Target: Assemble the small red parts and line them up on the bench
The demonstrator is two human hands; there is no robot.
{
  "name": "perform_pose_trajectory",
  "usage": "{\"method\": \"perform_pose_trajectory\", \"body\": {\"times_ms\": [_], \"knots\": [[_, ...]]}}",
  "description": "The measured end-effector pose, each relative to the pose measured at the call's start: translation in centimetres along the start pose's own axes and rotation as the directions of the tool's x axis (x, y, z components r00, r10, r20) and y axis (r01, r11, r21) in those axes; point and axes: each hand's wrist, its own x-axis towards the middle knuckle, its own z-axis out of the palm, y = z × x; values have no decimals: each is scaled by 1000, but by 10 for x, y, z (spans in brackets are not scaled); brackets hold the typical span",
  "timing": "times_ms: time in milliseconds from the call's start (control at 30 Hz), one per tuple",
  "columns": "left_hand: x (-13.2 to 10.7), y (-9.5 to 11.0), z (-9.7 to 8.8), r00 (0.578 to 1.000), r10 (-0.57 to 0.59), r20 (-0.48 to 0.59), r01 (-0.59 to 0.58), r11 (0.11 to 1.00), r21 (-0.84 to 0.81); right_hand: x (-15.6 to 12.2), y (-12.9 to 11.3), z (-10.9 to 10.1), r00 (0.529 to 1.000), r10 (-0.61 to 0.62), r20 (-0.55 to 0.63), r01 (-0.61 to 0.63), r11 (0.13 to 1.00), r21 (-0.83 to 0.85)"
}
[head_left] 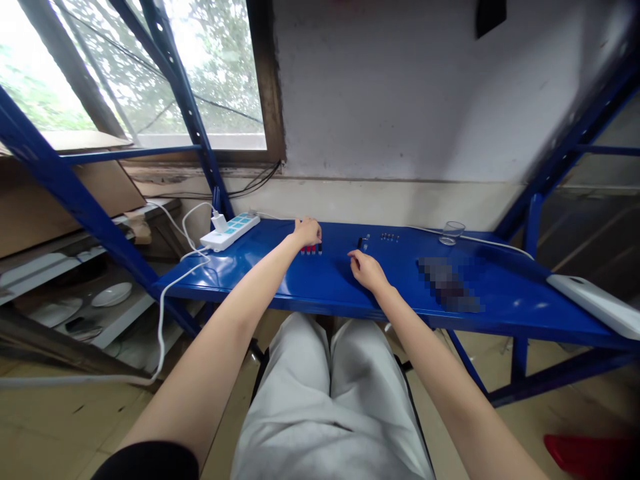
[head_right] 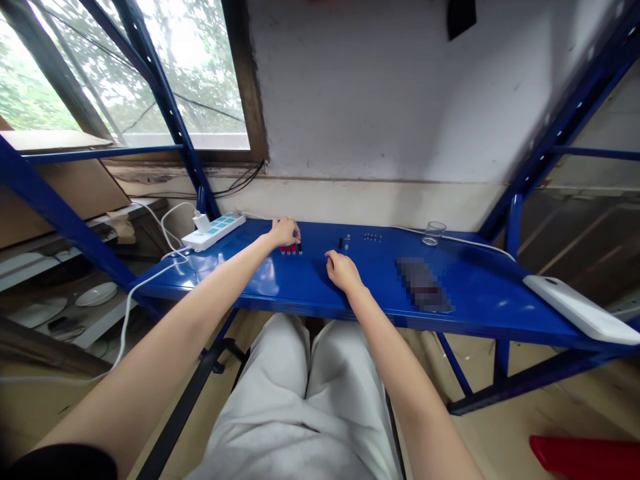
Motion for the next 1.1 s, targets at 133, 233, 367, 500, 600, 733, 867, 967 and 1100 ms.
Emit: {"method": "perform_pose_trajectory", "body": {"times_ms": [133, 233, 367, 500, 600, 733, 867, 967, 1100], "knots": [[-2, 1, -3, 999, -9, 48, 5, 996, 84, 0, 0, 0, 1000, 10, 10, -10, 1000, -1], [-4, 3, -5, 997, -24, 75, 13, 990, 138, 0, -1, -1, 1000, 22, 22, -22, 1000, -6], [-4, 4, -5, 996, -25, 90, 10, 986, 169, 1, -1, -1, 1000, 23, 21, -23, 1000, -8], [-5, 4, -5, 996, -20, 87, 4, 985, 173, 0, 0, -1, 1000, 21, 20, -21, 1000, -6], [-6, 5, -6, 996, -22, 83, 7, 983, 182, 0, 0, -1, 999, 24, 27, -23, 1000, -8], [-7, 7, -7, 996, -26, 86, 10, 983, 185, 0, -1, -1, 1000, 15, 19, -15, 1000, -7], [-10, 9, -7, 997, -11, 78, -3, 983, 183, -1, -2, -2, 999, 37, -16, -37, 999, -28], [-12, 10, -8, 998, -9, 64, -3, 984, 180, -2, -1, -5, 987, 125, -100, -130, 990, -44], [-16, 15, -9, 999, 39, -16, -36, 986, 163, -2, 4, -9, 919, 330, -216, -341, 940, -19]]}}
